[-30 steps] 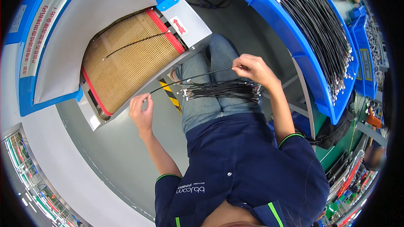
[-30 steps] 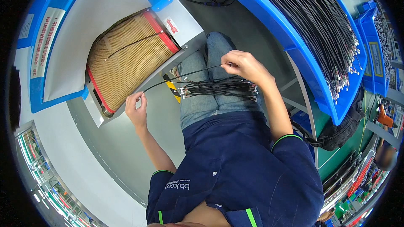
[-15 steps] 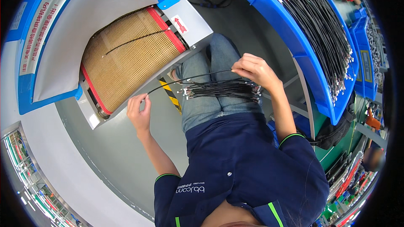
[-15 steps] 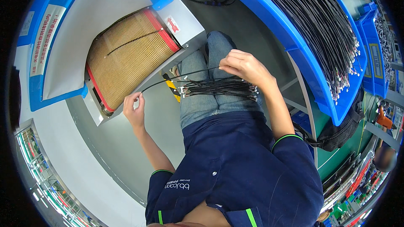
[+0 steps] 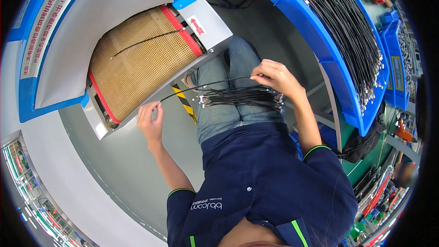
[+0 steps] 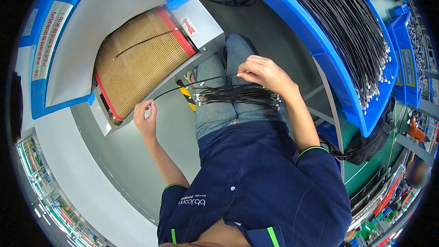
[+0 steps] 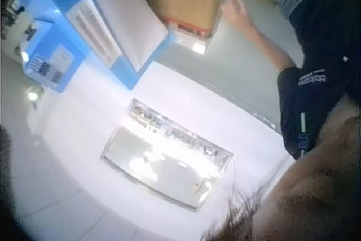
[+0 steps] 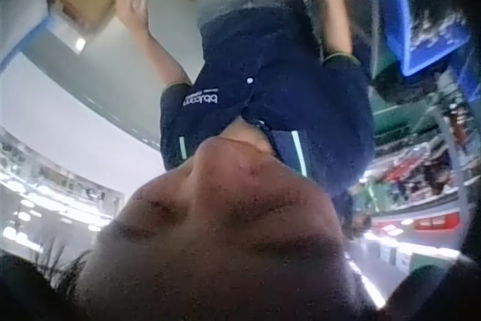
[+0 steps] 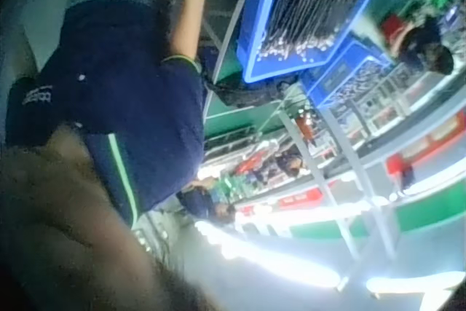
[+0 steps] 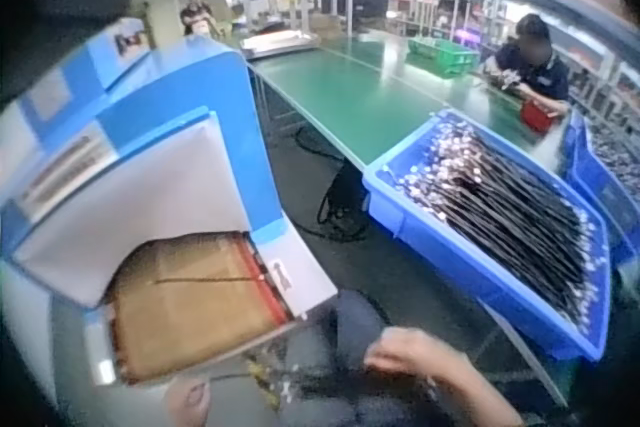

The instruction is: The person sorts and organizes black electrical cables by hand at an industrial workstation.

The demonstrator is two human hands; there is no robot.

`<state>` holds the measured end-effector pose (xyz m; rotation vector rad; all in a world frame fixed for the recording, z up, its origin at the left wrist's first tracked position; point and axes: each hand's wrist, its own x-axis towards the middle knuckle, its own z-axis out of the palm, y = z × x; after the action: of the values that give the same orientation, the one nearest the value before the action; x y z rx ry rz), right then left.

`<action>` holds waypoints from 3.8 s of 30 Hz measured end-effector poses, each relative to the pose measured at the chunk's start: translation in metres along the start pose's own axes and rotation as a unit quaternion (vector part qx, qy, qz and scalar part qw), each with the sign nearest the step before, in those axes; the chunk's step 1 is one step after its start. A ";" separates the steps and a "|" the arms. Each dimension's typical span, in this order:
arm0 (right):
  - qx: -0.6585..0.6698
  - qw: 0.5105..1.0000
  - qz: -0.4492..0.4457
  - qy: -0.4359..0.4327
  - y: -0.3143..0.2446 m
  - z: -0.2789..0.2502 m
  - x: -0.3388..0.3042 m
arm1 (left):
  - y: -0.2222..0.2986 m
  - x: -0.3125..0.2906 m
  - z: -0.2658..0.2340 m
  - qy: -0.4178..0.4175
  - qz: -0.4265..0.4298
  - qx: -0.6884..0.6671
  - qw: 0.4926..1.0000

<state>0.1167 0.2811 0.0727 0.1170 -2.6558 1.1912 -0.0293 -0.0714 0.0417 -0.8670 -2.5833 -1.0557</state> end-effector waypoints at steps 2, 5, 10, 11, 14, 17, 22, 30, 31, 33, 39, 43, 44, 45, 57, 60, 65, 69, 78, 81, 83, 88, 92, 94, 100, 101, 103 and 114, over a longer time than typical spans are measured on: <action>0.000 1.000 0.001 0.000 0.001 0.002 0.000 | -0.001 0.001 0.001 -0.001 -0.001 -0.001 1.000; -0.009 1.000 -0.004 -0.001 0.002 0.005 0.003 | -0.003 0.002 0.000 0.003 0.004 0.003 1.000; -0.073 0.992 -0.099 0.037 0.004 0.016 0.020 | -0.017 0.013 -0.005 0.016 -0.015 0.018 1.000; -0.073 0.991 -0.106 0.039 0.004 0.021 0.027 | -0.025 0.017 -0.007 0.022 -0.013 0.021 0.999; -0.090 0.986 -0.111 0.088 0.009 0.046 0.055 | -0.052 0.041 -0.010 0.019 -0.026 0.034 0.999; -0.058 0.985 -0.112 0.121 0.011 0.074 0.088 | -0.084 0.064 -0.019 0.022 -0.038 0.045 0.998; -0.066 0.978 -0.119 0.158 0.026 0.109 0.122 | -0.115 0.090 -0.021 0.006 -0.052 0.063 0.997; -0.003 0.988 -0.059 0.144 0.026 0.088 0.093 | -0.116 0.085 -0.022 -0.022 -0.075 0.078 0.994; -0.001 0.990 -0.035 0.138 0.027 0.082 0.079 | -0.110 0.080 -0.022 -0.009 -0.076 0.074 0.994; 0.008 0.995 0.027 0.097 0.033 0.072 0.043 | -0.092 0.068 -0.019 0.002 -0.076 0.070 0.995; -0.088 0.987 0.116 -0.075 0.054 0.084 -0.041 | -0.016 0.024 0.024 -0.071 -0.027 -0.028 0.997; -0.085 0.970 0.163 -0.159 0.050 0.084 -0.041 | 0.005 0.001 0.057 -0.136 -0.037 -0.079 0.987; -0.084 0.970 0.162 -0.159 0.049 0.084 -0.041 | 0.008 -0.003 0.062 -0.161 -0.044 -0.100 0.981; -0.080 0.974 0.158 -0.143 0.048 0.085 -0.041 | 0.012 -0.006 0.067 -0.163 -0.044 -0.100 0.981; 0.041 0.991 0.112 -0.053 0.015 0.046 -0.017 | 0.028 -0.014 0.084 -0.298 -0.022 -0.057 0.953; 0.040 0.992 0.109 -0.049 0.012 0.039 -0.015 | 0.028 -0.015 0.076 -0.311 -0.043 -0.069 0.947; 0.025 0.998 0.032 -0.054 0.007 0.046 -0.005 | 0.045 -0.006 0.070 -0.310 -0.021 -0.118 0.943; 0.032 0.995 0.092 -0.031 0.010 0.019 -0.005 | 0.040 -0.003 0.056 -0.317 -0.095 -0.145 0.932; 0.025 0.995 -0.093 -0.022 -0.012 0.048 0.020 | 0.083 0.025 0.066 -0.348 -0.074 -0.204 0.912; 0.035 0.998 -0.041 -0.020 -0.016 0.051 0.025 | 0.082 0.025 0.066 -0.263 0.007 -0.161 0.951; 0.060 0.998 -0.012 -0.020 -0.020 0.048 0.026 | 0.080 0.025 0.067 -0.195 0.061 -0.107 0.973; 0.128 0.989 0.067 -0.028 -0.021 0.046 0.024 | 0.081 0.025 0.064 -0.167 0.186 -0.032 0.968; 0.141 0.989 0.033 -0.015 -0.014 0.053 0.023 | 0.081 0.027 0.062 -0.210 0.182 -0.009 0.961; 0.093 0.992 -0.087 0.011 -0.013 0.057 0.025 | 0.082 0.028 0.063 -0.242 0.168 -0.037 0.955; 0.057 0.985 -0.164 0.021 -0.016 0.056 0.028 | 0.089 0.028 0.056 -0.319 0.040 -0.202 0.925; 0.051 0.984 -0.170 0.020 -0.016 0.056 0.028 | 0.089 0.027 0.056 -0.320 0.039 -0.202 0.925; 0.051 0.983 -0.176 0.017 -0.015 0.057 0.028 | 0.088 0.026 0.056 -0.319 0.021 -0.229 0.919; 0.110 0.990 -0.077 -0.032 -0.014 0.061 0.026 | 0.086 0.027 0.056 -0.287 0.077 -0.158 0.942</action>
<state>0.0827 0.2264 0.0500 0.3955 -2.5073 1.4449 0.0018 0.0280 0.0611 -1.6433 -2.7528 -1.3537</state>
